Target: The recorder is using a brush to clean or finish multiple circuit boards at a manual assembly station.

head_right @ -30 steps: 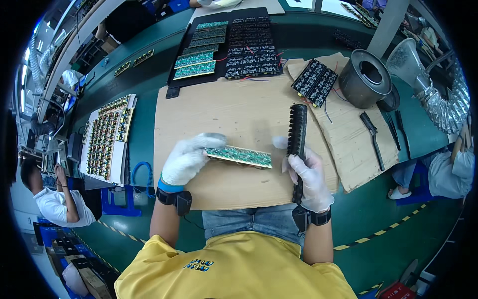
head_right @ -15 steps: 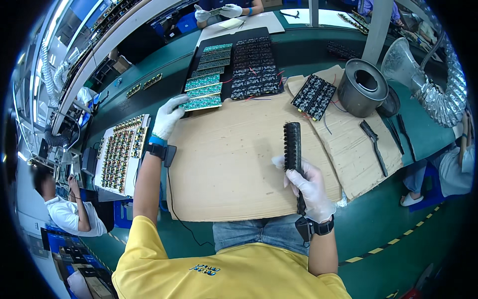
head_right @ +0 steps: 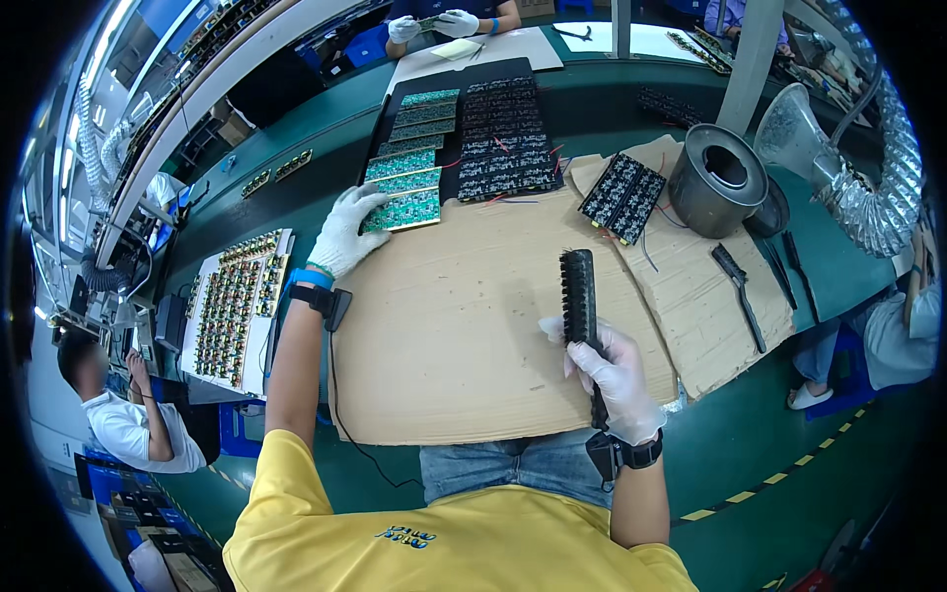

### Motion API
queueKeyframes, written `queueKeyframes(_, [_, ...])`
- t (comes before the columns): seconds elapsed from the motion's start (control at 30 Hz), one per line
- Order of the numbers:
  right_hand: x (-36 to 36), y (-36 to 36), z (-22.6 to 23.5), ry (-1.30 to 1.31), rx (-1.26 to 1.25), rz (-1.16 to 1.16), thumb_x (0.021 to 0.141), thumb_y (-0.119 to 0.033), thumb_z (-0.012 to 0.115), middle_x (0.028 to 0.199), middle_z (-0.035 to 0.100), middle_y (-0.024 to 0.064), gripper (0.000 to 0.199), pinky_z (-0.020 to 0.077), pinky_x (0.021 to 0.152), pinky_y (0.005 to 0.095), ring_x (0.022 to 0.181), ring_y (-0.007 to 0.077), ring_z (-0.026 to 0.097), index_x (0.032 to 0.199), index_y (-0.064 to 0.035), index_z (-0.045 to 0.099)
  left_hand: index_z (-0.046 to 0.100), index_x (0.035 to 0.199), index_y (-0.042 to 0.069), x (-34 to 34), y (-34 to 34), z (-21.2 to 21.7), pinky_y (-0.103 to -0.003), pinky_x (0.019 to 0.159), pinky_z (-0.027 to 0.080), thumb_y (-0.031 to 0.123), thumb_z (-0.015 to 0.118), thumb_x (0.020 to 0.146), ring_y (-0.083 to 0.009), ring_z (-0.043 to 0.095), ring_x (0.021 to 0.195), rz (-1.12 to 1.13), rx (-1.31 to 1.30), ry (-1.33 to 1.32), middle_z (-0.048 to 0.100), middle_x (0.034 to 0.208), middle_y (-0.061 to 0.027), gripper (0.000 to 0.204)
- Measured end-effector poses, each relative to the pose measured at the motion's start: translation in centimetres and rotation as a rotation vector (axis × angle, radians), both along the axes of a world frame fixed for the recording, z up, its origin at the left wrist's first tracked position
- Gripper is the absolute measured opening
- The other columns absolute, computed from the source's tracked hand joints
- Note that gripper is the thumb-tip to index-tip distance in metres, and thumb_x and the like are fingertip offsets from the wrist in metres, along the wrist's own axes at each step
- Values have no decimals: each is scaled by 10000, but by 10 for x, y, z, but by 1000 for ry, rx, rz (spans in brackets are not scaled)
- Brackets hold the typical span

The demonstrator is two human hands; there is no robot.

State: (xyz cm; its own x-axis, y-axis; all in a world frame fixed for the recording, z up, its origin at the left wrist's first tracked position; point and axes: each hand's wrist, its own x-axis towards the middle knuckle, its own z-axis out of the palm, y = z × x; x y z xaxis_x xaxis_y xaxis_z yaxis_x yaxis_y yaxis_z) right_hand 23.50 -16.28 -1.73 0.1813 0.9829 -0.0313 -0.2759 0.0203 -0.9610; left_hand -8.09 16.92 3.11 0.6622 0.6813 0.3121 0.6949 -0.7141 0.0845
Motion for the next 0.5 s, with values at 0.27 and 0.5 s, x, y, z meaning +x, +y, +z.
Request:
queueKeyframes(0.27, [0, -2, 1, -18, -8, -14, 1017, -251, 691, 1048, 744, 111, 396, 413, 542, 198, 642, 61, 567, 1256, 65, 692, 516, 1540, 84, 5, 4, 0, -446, 1205, 409, 242, 646, 1023, -413, 497, 1434, 53, -63, 183, 507, 1583, -199, 556])
queueKeyframes(0.5, [-1, -4, 1, -12, 1, -7, 1015, -262, 700, 1060, 744, 107, 404, 416, 545, 196, 657, 61, 576, 1255, 62, 692, 478, 1559, 76, 0, 15, -13, -419, 1163, 449, 277, 581, 1057, -412, 527, 1395, 45, -109, 62, 459, 1626, -183, 551])
